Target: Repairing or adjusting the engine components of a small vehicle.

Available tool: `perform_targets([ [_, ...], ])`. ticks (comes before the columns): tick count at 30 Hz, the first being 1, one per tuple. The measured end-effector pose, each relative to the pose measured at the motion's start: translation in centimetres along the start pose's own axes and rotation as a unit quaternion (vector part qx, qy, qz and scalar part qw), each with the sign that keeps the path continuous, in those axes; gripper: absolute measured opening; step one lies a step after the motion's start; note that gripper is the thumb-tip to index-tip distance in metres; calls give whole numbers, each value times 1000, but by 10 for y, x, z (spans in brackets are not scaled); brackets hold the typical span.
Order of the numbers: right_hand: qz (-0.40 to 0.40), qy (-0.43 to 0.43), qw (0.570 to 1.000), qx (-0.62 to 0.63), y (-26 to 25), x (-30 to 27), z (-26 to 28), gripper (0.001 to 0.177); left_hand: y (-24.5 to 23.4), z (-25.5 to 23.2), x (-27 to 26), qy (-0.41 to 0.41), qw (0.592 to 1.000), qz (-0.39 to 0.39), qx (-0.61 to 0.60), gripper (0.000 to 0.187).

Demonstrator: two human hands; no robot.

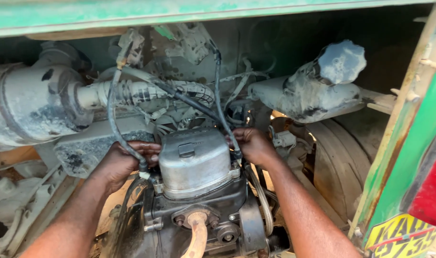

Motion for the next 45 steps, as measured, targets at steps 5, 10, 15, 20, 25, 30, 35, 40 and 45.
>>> perform_targets([
  [5,0,18,999,-51,-2,-20,36,31,-5,9,7,-3,1000,-13,1,27],
  [10,-9,62,998,-18,0,-14,17,25,1,-3,0,-6,1000,12,-17,26],
  [15,-40,19,996,-77,-12,-32,55,20,-2,4,3,-21,999,-7,-29,21],
  [20,-195,-57,979,-22,-47,-28,78,14,0,-9,-7,-27,999,8,-23,25],
  [25,13,3,999,37,-8,-16,65,57,-1,1,2,5,1000,6,-26,26],
  [30,54,-4,998,42,-2,4,44,44,-1,3,5,-20,999,14,-35,23],
  [35,73,-10,997,35,2,0,57,51,-1,5,5,-6,1000,19,-22,24],
  [40,96,39,991,85,6,12,32,48,-2,4,7,-8,1000,-1,-14,19],
  [45,90,24,993,69,7,12,30,53,0,-11,-8,8,1000,6,10,24],
])
Point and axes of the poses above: each hand's wrist, its own x-axis towards the middle knuckle, its own y-axis out of the palm, z = x × y, the point moved 8 cm from there along x, towards the middle knuckle, and after that the axes turned 11 degrees about -z, right-handed, at the moved point
